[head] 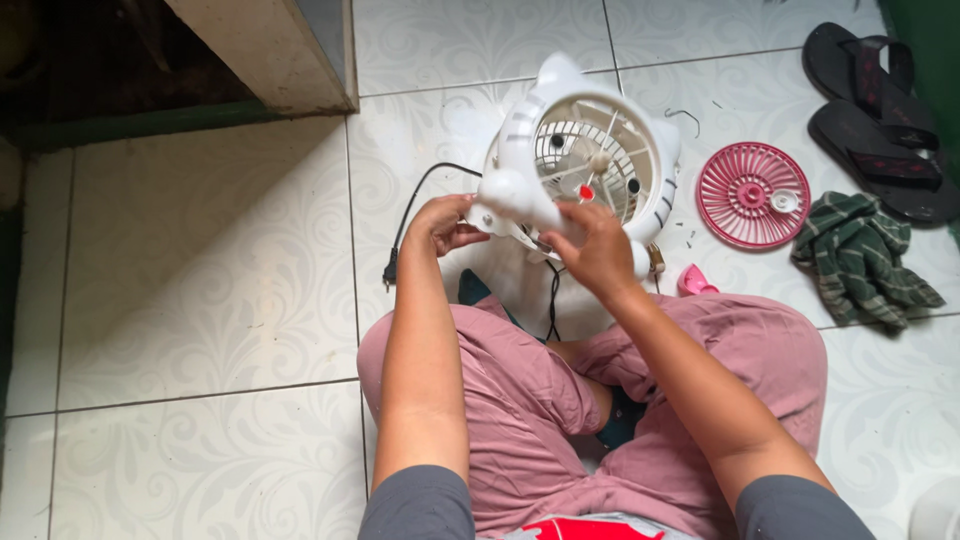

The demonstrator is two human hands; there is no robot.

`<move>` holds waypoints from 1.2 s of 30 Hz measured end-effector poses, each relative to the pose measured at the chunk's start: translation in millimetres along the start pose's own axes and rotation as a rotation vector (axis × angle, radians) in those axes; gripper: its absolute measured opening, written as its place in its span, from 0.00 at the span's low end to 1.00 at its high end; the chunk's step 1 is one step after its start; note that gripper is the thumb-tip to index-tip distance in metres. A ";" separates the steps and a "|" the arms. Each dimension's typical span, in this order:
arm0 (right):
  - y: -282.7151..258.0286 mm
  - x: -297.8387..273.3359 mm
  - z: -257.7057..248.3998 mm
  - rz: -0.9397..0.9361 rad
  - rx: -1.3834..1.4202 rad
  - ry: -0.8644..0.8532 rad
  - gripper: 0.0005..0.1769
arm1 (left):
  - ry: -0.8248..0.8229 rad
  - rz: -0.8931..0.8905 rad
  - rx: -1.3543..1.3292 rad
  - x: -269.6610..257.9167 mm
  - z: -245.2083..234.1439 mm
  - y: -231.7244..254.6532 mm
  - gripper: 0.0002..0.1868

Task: The person sits on the floor and wipes the disassembled parts of a white electric fan with a cloth. They clean the fan blades, the inner cage, and the outer casing, then set the parts aside.

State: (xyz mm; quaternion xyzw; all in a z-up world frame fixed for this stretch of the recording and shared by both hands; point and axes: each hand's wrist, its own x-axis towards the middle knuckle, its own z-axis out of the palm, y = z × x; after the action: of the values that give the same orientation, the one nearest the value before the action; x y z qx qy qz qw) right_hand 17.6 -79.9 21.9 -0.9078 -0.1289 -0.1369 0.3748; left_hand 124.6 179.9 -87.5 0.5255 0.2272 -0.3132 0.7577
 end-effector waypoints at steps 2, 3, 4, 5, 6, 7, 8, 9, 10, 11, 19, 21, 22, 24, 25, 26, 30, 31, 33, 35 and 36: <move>-2.4 4.2 -11.5 0.005 0.035 0.015 0.26 | 0.037 0.014 0.058 -0.4 2.7 -1.3 0.19; -3.2 8.3 -17.9 0.024 0.022 -0.001 0.27 | 0.057 0.014 0.100 -0.9 3.8 -0.2 0.20; -2.9 12.6 -25.2 0.042 0.010 -0.017 0.27 | 0.078 0.015 0.142 -1.3 6.6 0.0 0.21; -1.7 15.6 -32.6 0.063 -0.003 -0.035 0.27 | 0.098 0.012 0.184 -2.4 9.6 -1.0 0.22; 0.6 17.9 -39.7 0.099 0.002 -0.057 0.27 | 0.122 0.023 0.262 -4.1 11.6 -2.1 0.24; 3.9 19.1 -46.5 0.136 0.007 -0.078 0.27 | 0.145 0.036 0.342 -6.0 13.4 -4.0 0.25; 8.1 18.8 -53.2 0.172 0.012 -0.098 0.27 | 0.169 0.048 0.422 -8.1 14.9 -6.3 0.26; 13.3 19.0 -60.6 0.172 0.030 -0.081 0.27 | 0.211 0.076 0.498 -9.2 16.7 -6.4 0.28; 19.5 18.1 -68.5 0.173 0.047 -0.065 0.28 | 0.253 0.104 0.574 -10.2 18.1 -7.2 0.30; 27.3 16.3 -77.5 0.175 0.063 -0.047 0.28 | 0.292 0.132 0.649 -9.6 20.1 -8.7 0.32; 118.7 8.6 -132.9 0.007 0.690 0.124 0.21 | 0.372 0.167 0.846 9.0 5.7 -15.4 0.19; 140.8 3.8 -133.0 0.057 0.924 0.198 0.19 | 0.381 0.166 0.900 9.8 -3.9 -16.4 0.18; 151.0 1.4 -130.7 0.116 1.074 0.249 0.19 | 0.394 0.167 0.931 10.2 -9.5 -16.5 0.17; 169.4 -3.2 -124.5 0.194 1.288 0.319 0.18 | 0.432 0.115 0.994 10.1 -23.0 -16.4 0.17; 178.1 -3.9 -123.0 0.212 1.349 0.335 0.17 | 0.455 0.087 1.023 9.1 -31.0 -16.5 0.17; 185.5 -4.5 -121.2 0.229 1.411 0.351 0.16 | 0.452 0.085 0.958 8.5 -37.9 -17.3 0.17; 206.8 -3.2 -120.0 0.295 1.414 0.362 0.17 | 0.495 0.047 0.950 1.6 -68.5 -17.2 0.18; 210.8 -1.8 -119.1 0.315 1.405 0.370 0.18 | 0.522 0.003 0.980 -2.8 -77.0 -15.2 0.19; 219.4 -1.0 -118.1 0.352 1.406 0.388 0.21 | 0.587 -0.087 1.080 -15.3 -92.7 -9.0 0.21; 230.0 0.5 -113.6 0.387 1.427 0.408 0.23 | 0.634 -0.186 1.169 -27.9 -97.4 -3.2 0.24; 236.3 1.8 -110.2 0.425 1.402 0.417 0.24 | 0.644 -0.240 1.189 -37.0 -98.1 1.2 0.25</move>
State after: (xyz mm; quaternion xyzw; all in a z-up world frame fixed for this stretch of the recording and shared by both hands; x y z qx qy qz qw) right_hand 82.1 -320.6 -54.8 -0.4180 0.0656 -0.1166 0.8985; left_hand 98.0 281.0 -95.6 0.8902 0.2872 -0.2947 0.1954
